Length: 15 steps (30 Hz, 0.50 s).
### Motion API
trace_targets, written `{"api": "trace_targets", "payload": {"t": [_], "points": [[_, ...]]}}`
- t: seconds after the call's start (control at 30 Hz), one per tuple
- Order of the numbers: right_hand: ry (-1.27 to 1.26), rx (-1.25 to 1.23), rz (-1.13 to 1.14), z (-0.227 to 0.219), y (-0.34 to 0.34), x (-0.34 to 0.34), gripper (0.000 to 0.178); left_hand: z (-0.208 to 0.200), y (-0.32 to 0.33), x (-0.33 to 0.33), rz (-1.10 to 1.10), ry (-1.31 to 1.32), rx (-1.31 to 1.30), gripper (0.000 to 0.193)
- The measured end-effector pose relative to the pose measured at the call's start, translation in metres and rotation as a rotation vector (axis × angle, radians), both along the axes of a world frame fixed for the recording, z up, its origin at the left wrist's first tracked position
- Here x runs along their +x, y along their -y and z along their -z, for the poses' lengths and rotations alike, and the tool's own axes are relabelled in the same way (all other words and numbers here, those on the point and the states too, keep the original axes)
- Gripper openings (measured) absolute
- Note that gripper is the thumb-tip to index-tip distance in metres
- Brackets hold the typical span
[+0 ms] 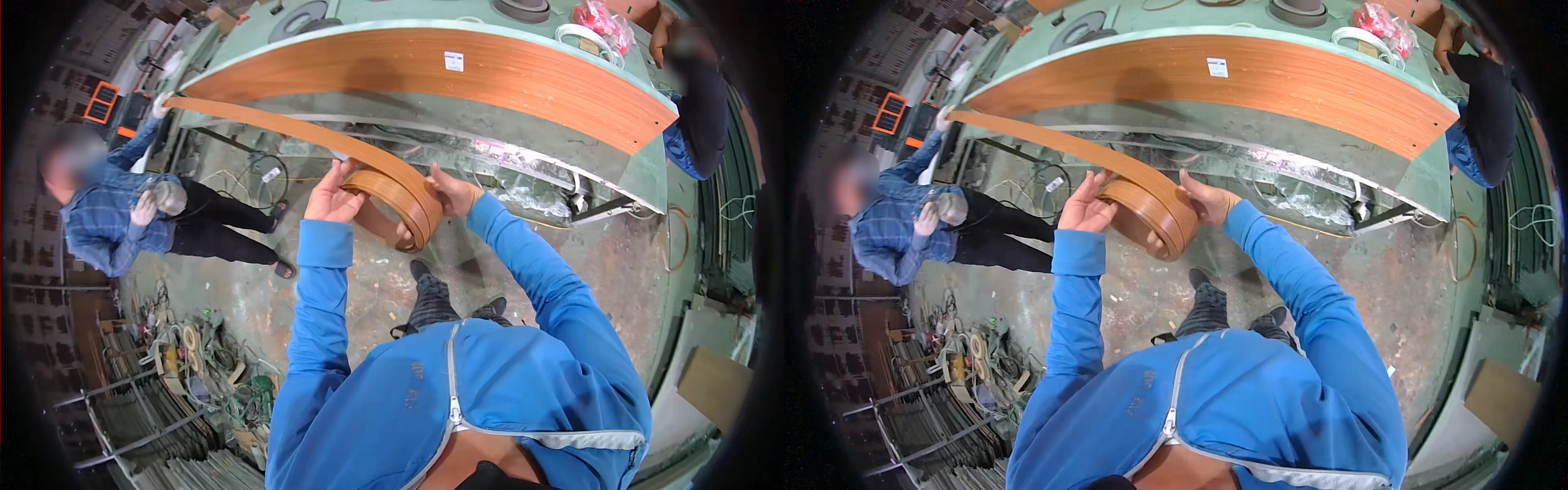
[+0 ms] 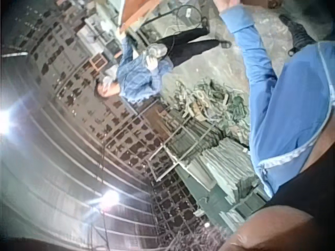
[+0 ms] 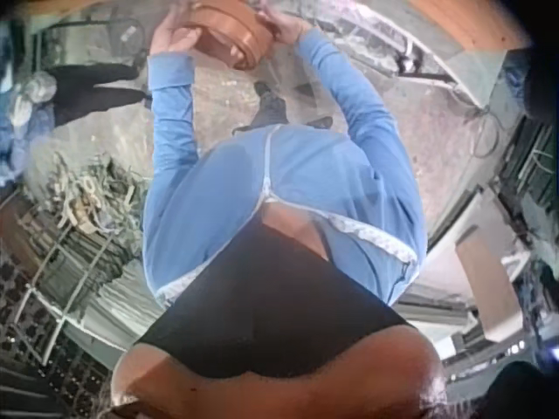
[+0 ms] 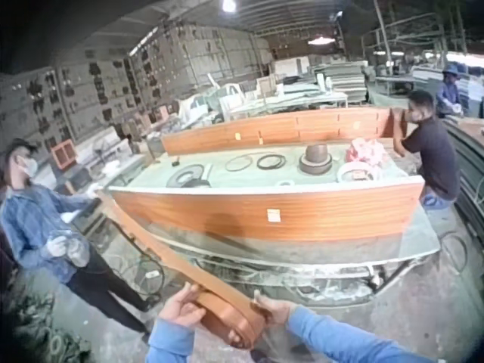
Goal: Hammering and applying edge banding to furniture panels.
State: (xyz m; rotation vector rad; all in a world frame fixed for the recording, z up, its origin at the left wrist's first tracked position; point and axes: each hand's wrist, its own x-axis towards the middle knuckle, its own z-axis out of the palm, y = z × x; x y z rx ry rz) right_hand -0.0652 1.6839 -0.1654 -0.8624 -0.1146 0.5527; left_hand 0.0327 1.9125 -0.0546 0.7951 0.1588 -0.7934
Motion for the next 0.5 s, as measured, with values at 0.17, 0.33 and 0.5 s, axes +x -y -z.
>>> {"api": "trace_targets", "payload": {"t": [0.17, 0.33, 0.5], "points": [[0.232, 0.263, -0.135, -0.042, 0.009, -0.049, 0.082, 0.057, -0.013, -0.063, 0.045, 0.274, 0.386, 0.033], [0.069, 0.12, -0.39, -0.063, 0.034, -0.104, 0.076, 0.128, 0.014, -0.125, 0.131, 0.774, 0.877, 0.05], [-0.053, -0.079, -0.102, -0.043, 0.117, -0.159, 0.068, 0.191, 0.034, -0.172, 0.549, 0.644, 0.615, 0.054]]}}
